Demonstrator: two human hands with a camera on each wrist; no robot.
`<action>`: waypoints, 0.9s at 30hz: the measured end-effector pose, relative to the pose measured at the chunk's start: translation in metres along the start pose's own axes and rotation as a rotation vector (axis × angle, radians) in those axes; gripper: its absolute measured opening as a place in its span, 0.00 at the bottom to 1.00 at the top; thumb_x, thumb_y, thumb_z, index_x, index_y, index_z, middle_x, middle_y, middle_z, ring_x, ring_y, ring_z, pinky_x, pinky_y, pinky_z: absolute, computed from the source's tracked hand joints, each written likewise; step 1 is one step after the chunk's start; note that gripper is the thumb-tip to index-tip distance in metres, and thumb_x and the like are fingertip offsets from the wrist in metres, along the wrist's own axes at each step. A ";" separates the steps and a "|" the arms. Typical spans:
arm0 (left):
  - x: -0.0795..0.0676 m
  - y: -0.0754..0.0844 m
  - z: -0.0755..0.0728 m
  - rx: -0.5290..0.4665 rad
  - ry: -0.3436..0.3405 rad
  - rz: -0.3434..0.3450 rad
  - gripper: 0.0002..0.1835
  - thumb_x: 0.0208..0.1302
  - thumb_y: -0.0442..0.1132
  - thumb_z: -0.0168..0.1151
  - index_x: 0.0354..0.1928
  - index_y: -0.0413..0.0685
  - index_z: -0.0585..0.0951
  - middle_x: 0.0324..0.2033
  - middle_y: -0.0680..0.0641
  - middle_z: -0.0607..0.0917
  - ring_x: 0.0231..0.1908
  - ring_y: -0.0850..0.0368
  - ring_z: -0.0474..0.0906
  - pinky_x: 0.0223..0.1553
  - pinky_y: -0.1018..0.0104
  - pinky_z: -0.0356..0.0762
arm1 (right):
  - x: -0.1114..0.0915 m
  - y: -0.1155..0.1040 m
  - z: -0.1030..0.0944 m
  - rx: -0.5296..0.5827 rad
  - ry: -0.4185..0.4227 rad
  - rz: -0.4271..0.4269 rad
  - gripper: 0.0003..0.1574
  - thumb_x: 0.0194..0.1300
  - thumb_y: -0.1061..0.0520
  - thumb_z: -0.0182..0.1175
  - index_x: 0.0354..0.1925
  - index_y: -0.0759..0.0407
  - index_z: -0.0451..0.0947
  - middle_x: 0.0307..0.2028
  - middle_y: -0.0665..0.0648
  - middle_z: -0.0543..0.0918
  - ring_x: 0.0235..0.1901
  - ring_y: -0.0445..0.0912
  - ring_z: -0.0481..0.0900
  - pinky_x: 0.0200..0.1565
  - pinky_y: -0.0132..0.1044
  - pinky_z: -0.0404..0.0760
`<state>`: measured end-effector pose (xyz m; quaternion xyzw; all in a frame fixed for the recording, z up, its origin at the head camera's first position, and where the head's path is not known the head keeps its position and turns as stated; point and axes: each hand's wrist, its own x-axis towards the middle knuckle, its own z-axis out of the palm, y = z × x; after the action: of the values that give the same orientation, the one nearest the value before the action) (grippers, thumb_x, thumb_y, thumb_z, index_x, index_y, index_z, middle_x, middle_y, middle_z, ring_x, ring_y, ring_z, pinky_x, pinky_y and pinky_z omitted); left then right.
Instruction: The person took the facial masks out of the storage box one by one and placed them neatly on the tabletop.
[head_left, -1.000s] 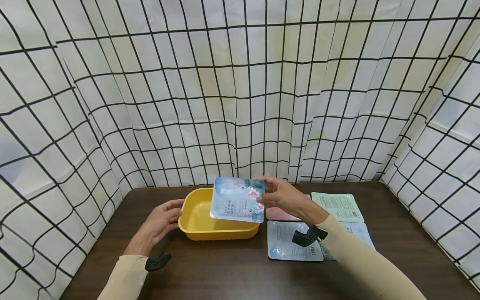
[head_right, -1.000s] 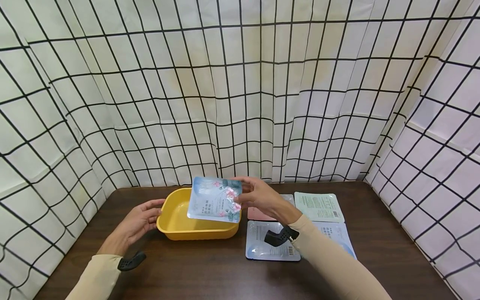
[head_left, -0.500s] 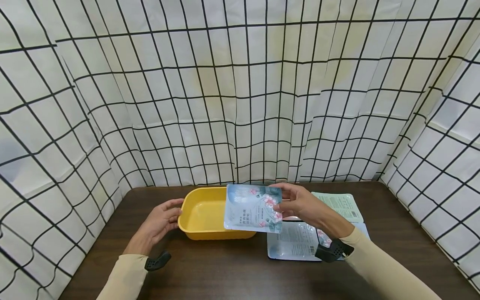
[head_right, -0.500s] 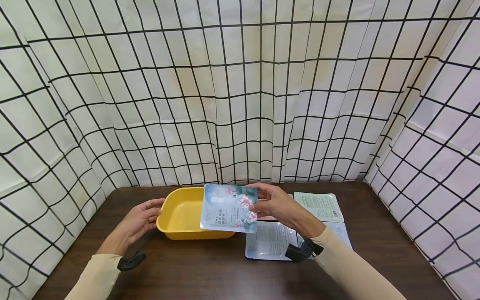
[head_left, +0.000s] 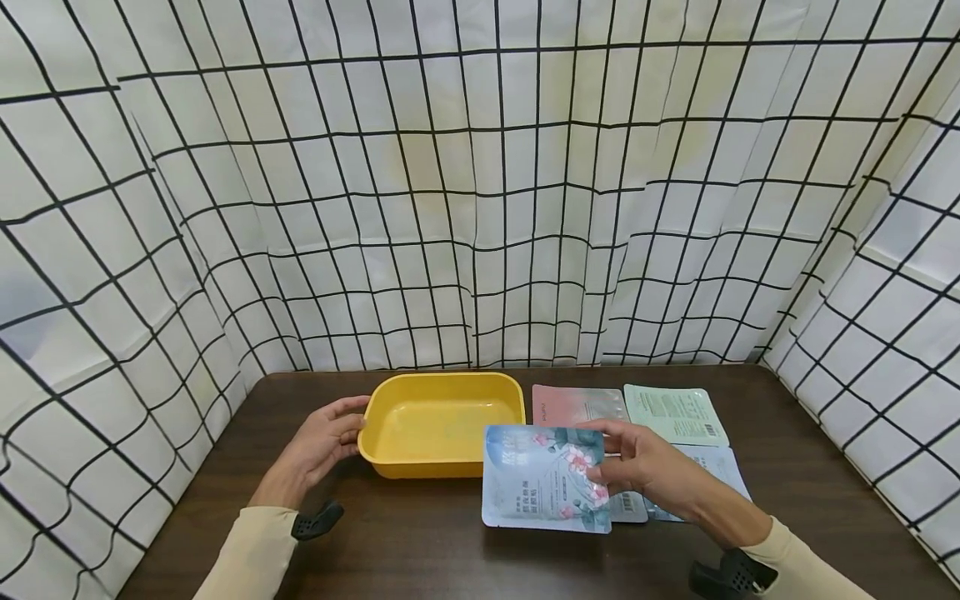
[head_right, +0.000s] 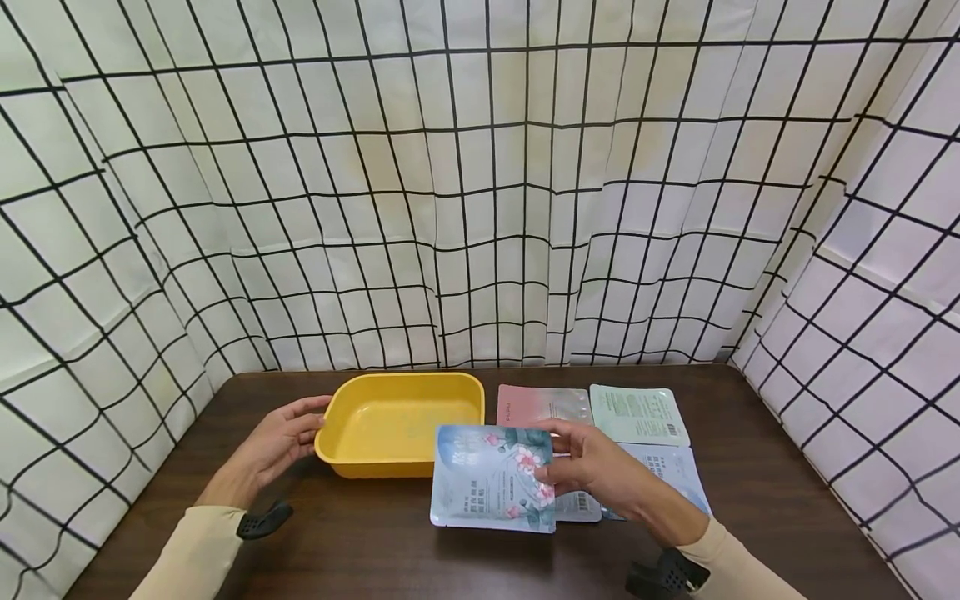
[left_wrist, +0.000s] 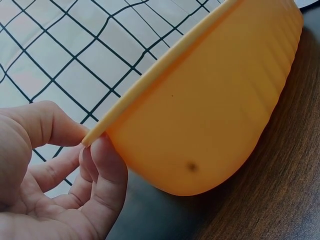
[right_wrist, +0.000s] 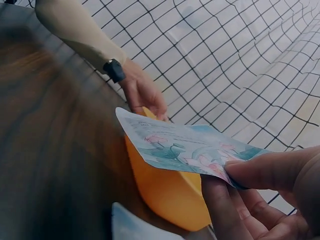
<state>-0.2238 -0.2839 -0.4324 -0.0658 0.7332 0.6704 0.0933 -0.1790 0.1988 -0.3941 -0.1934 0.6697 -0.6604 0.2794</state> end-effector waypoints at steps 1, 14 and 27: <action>0.000 0.000 0.000 -0.001 0.000 -0.001 0.28 0.74 0.36 0.56 0.73 0.41 0.65 0.49 0.43 0.83 0.39 0.54 0.82 0.42 0.65 0.84 | -0.004 0.003 0.000 0.008 -0.007 0.008 0.39 0.69 0.63 0.62 0.74 0.64 0.60 0.60 0.66 0.79 0.51 0.56 0.84 0.50 0.50 0.85; -0.001 0.002 0.001 -0.010 0.002 -0.008 0.28 0.74 0.36 0.57 0.73 0.41 0.65 0.50 0.42 0.82 0.39 0.54 0.82 0.42 0.64 0.84 | -0.048 0.035 -0.002 0.082 -0.044 0.087 0.37 0.73 0.62 0.57 0.74 0.66 0.58 0.60 0.64 0.80 0.53 0.53 0.83 0.49 0.45 0.85; -0.002 0.003 0.002 0.000 0.009 -0.010 0.29 0.73 0.37 0.57 0.73 0.42 0.65 0.51 0.43 0.82 0.40 0.53 0.82 0.44 0.64 0.84 | -0.077 0.066 -0.009 0.188 -0.104 0.151 0.35 0.75 0.64 0.52 0.75 0.71 0.55 0.60 0.61 0.81 0.53 0.51 0.83 0.51 0.44 0.84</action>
<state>-0.2221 -0.2814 -0.4296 -0.0726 0.7334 0.6694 0.0934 -0.1187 0.2577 -0.4510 -0.1494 0.6022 -0.6864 0.3795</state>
